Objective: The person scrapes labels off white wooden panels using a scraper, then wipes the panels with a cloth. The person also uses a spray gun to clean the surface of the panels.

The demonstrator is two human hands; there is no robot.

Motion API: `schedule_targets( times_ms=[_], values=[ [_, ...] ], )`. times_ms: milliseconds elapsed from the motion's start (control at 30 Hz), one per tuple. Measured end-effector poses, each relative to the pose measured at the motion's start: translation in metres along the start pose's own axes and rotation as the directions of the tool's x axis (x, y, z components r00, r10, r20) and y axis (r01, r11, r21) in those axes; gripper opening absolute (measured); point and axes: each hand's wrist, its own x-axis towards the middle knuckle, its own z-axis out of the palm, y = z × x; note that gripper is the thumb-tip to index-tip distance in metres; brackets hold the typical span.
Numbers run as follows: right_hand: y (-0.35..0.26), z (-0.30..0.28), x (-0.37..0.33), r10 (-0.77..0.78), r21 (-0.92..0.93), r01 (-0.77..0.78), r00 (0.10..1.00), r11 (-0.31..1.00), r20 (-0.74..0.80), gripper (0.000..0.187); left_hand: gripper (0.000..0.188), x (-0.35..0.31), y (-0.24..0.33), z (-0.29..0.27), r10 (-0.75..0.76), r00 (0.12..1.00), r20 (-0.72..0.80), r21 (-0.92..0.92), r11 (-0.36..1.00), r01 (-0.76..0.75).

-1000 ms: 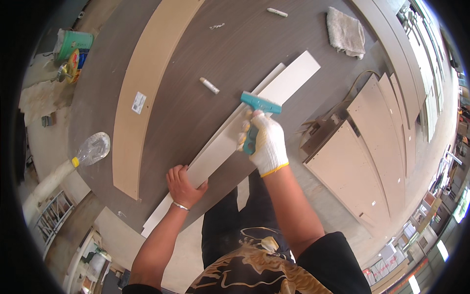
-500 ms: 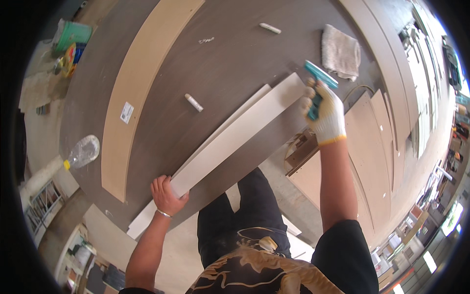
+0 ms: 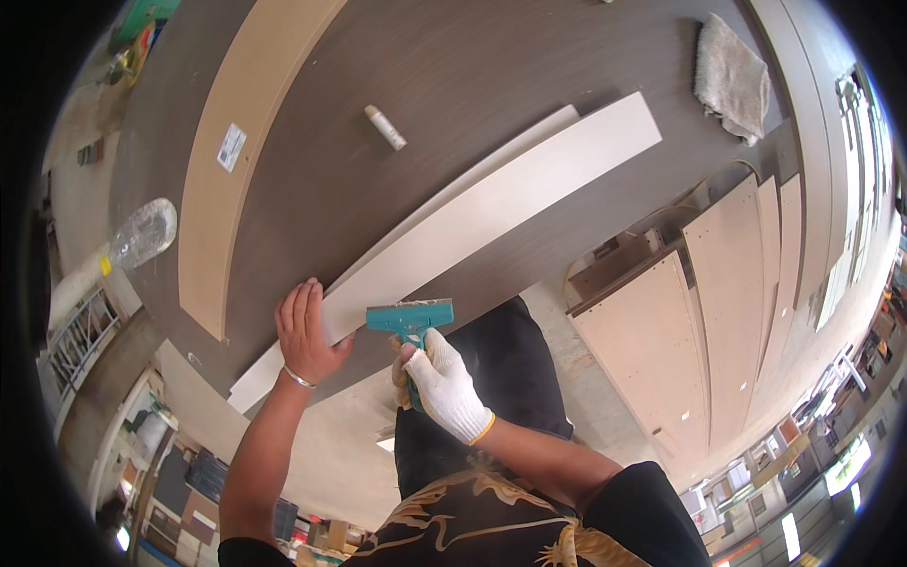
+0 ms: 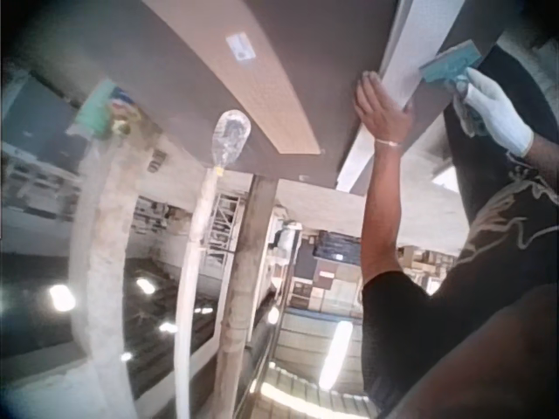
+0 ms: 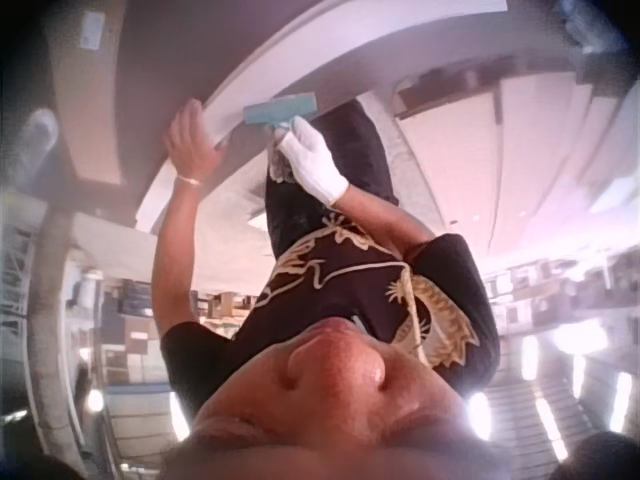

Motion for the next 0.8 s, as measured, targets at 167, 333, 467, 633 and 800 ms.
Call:
schedule_targets(
  times_ms=[167, 333, 467, 633, 800],
  values=[
    [-0.027, -0.021, 0.011, -0.184, 0.072, 0.186, 0.982, 0.980, -0.041, 0.021, 0.072, -0.002, -0.006, -0.006, -0.056, 0.997, -0.062, -0.140, 0.989, 0.046],
    [-0.100, -0.079, 0.004, -0.431, -0.016, 0.453, 0.835, 0.891, -0.343, 0.028, 0.051, -0.024, -0.002, 0.002, -0.382, 0.852, -0.358, -0.170, 0.924, 0.343],
    [-0.109, -0.097, -0.009, -0.477, -0.079, 0.470, 0.868, 0.879, -0.142, 0.039, 0.053, -0.065, 0.044, 0.013, -0.545, 0.771, -0.330, -0.192, 0.838, 0.511],
    [-0.062, -0.073, -0.016, -0.375, -0.496, 0.282, 0.922, 0.821, -0.097, 0.044, 0.068, -0.086, 0.093, 0.030, -0.551, 0.820, -0.152, -0.185, 0.831, 0.525],
    [-0.029, -0.050, -0.021, -0.199, -0.547, 0.123, 0.977, 0.828, -0.082, 0.031, 0.075, -0.073, 0.114, 0.037, -0.531, 0.846, -0.056, -0.296, 0.818, 0.494]
  ],
)
